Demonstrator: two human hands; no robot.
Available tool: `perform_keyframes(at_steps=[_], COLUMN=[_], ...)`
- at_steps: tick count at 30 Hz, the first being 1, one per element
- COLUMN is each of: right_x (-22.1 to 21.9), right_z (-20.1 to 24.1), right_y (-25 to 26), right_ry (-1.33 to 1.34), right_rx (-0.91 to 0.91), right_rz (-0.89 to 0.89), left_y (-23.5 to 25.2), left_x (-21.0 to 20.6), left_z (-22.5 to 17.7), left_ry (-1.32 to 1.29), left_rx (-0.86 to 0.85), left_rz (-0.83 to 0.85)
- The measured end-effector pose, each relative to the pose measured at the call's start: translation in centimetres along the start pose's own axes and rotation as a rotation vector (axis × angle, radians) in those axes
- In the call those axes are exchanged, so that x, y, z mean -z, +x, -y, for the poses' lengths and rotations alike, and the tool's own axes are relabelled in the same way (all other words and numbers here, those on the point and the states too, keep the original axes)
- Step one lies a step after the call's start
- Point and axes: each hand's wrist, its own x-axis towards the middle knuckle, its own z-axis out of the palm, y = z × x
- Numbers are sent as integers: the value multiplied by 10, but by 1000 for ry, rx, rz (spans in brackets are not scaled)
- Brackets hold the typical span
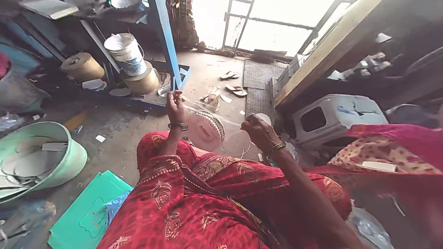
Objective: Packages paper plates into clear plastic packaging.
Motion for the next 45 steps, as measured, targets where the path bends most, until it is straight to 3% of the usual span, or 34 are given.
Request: perform_keyframes(at_steps=[4,9,15,18,20,24,28,31,34,36,38,43,45], right_x=[-20,-21,-14,-7,3,0,-15,-32,-39,-47,-47,-40,-34], right_z=[-17,-28,-56,-63,-62,-75,-80,-85,-81,-80,-72,-59,-67], right_y=[-13,-11,-14,-18,-23,-32,-43,-43,-40,-39,-32,-31,-36], right_ry=[274,689,814,973,1072,1164,1029,945,934,886,861,911,888], right_rx=[-242,-511,-557,-620,-677,-775,-801,-737,-707,-717,-718,-654,-648], right_rz=[-89,-237,-427,-481,-457,-422,-231,-148,-65,33,127,69,51], left_y=[-4,-13,-28,-52,-61,-64,-62,-61,-55,-43,-33,-25,-19], left_x=[-3,-23,-41,-57,-69,-77,-80,-71,-60,-53,-52,-40,-39], left_z=[5,18,12,14,1,-11,-10,-30,-26,1,4,-8,-7], left_ry=[16,39,246,305,490,802,917,726,271,419,575,503,586], left_rx=[138,233,-11,-112,-103,-93,-99,-236,-341,-281,-253,-308,-242], left_rz=[74,407,1068,1247,1348,1274,1308,1377,1363,1413,1411,1201,1219])
